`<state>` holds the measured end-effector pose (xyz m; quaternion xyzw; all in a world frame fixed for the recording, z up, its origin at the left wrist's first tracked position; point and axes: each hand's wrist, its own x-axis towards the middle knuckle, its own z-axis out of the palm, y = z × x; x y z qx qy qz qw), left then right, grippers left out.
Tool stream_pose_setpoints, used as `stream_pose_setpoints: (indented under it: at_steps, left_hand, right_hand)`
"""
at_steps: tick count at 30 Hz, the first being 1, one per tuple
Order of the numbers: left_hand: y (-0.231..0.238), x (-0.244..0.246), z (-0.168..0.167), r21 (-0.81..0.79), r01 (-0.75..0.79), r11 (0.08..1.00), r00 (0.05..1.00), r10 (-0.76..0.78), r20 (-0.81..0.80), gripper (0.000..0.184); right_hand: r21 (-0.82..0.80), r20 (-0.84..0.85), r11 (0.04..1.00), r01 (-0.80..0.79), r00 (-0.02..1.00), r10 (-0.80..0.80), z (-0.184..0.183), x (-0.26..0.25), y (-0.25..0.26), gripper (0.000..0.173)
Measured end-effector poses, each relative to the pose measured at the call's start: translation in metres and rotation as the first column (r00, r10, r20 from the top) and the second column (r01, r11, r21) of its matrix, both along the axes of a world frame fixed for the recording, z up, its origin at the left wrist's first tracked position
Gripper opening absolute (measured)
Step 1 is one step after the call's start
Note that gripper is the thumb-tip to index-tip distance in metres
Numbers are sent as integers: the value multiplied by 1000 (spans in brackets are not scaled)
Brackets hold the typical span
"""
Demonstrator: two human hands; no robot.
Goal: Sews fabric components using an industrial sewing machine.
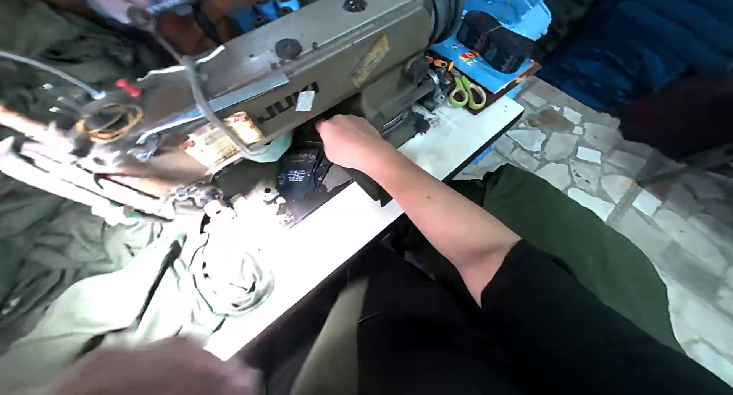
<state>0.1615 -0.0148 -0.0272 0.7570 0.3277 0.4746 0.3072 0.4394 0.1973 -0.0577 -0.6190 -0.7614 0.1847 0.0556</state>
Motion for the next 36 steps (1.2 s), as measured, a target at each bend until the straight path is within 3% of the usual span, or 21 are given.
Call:
stream_pose_setpoints:
  at_steps: [2, 3, 5, 6, 8, 11, 16, 22, 29, 33, 36]
  left_hand:
    - [10, 46, -8, 29, -48, 998, 998, 47, 48, 11]
    - [16, 59, -23, -5, -88, 996, 989, 88, 116, 11]
    - [24, 67, -56, -139, -153, 979, 947, 185, 263, 12]
    - [25, 66, -68, -206, -166, 964, 927, 224, 302, 12]
    - [25, 64, -81, -275, -170, 946, 904, 261, 340, 13]
    - [24, 61, -90, -282, -157, 947, 893, 258, 369, 13]
    - [29, 60, -97, -37, -384, 923, 877, 377, 297, 7]
    - [33, 58, -96, 27, -389, 921, 881, 364, 302, 7]
    - [28, 58, -90, 8, -403, 915, 874, 383, 299, 12]
    - [27, 58, -86, 40, -423, 905, 872, 395, 289, 12]
    - [26, 57, -84, 136, -417, 899, 901, 388, 195, 15]
  right_hand:
    - [172, -256, 985, -27, 964, 72, -3, -1, -33, 22]
    - [250, -472, 967, -53, 865, 170, -10, -3, -58, 20]
    - [248, -826, 949, -194, 470, 311, -30, -12, -108, 23]
    - [216, -905, 933, -287, 299, 302, -40, -17, -126, 29]
    - [188, -957, 928, -321, 153, 247, -53, -30, -147, 30]
    - [214, -948, 965, -151, 208, 243, -57, -48, -153, 2]
    - [378, -865, 925, 45, 374, 336, -55, -71, -153, 5]
    - [465, -787, 882, 81, 493, 369, -53, -81, -155, 5]
    - [507, -785, 856, 100, 462, 411, -54, -85, -158, 5]
    - [519, -787, 848, 105, 446, 426, -53, -86, -159, 5]
    - [507, -809, 857, 91, 392, 438, -53, -83, -159, 7]
